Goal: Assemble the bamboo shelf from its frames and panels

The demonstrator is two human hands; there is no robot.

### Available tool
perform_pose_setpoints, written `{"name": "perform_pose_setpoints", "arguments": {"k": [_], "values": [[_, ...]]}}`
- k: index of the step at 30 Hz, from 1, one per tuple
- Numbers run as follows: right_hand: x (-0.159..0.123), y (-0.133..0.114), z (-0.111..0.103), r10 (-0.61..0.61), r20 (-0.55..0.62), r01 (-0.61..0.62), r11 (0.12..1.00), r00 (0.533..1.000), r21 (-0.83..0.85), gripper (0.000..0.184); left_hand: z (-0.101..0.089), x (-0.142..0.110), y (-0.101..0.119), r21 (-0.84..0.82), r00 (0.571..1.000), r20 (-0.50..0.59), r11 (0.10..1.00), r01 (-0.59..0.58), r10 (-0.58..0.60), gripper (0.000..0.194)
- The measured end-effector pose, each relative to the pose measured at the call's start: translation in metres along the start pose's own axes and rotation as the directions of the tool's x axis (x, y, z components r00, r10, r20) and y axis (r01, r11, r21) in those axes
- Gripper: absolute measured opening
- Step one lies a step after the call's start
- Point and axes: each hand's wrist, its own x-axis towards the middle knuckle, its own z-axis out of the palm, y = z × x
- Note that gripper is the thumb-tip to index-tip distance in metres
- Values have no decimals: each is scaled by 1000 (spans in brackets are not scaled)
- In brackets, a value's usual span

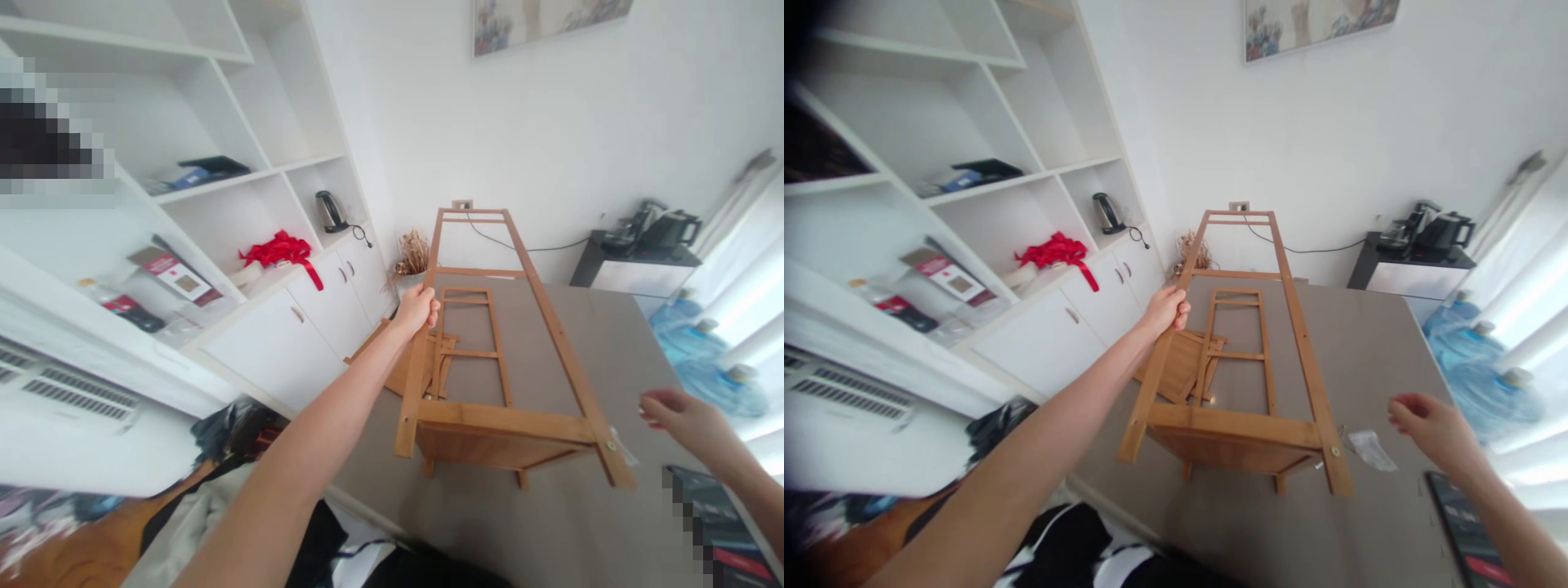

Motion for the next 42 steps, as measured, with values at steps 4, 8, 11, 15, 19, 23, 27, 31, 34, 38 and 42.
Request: {"name": "perform_pose_setpoints", "arguments": {"k": [4, 8, 11, 15, 19, 23, 27, 31, 34, 38, 42], "values": [[-40, -89, -39, -148, -55, 153, 982, 988, 107, 20, 4, 8, 0, -10, 1000, 19, 1000, -21, 21, 16], [-79, -157, -32, -291, -92, 298, 951, 952, 82, 23, 9, 11, 1, -11, 1000, 11, 1000, -29, 29, 15], [-98, -192, -18, -368, -35, 369, 920, 929, 135, 19, 11, 10, 2, -5, 1000, 0, 1000, -31, 31, 16], [-114, -225, -6, -518, 85, 487, 839, 851, 242, 14, 11, 9, 5, 13, 999, -18, 999, -33, 33, 16], [-127, -251, 3, -638, 196, 582, 764, 744, 277, 9, 6, 3, 4, 28, 998, -45, 999, -38, 39, 15], [-135, -269, 11, -720, 274, 661, 694, 638, 285, 12, 0, -7, 0, 34, 997, -65, 999, -38, 40, 17], [-138, -288, 19, -806, 318, 761, 583, 499, 284, 15, -5, -14, -3, 37, 997, -77, 999, -24, 26, 18], [-140, -306, 31, -864, 338, 849, 465, 374, 250, 17, -6, -19, -2, 34, 997, -75, 999, -8, 11, 18], [-139, -314, 39, -876, 363, 877, 417, 318, 240, 14, -6, -20, 0, 33, 998, -65, 999, -11, 13, 18], [-139, -318, 47, -875, 354, 871, 426, 329, 244, 14, -6, -20, 7, 43, 998, -52, 999, -27, 29, 18], [-140, -319, 50, -874, 351, 868, 431, 335, 245, 14, -6, -18, 11, 50, 998, -44, 998, -44, 46, 18]]}}
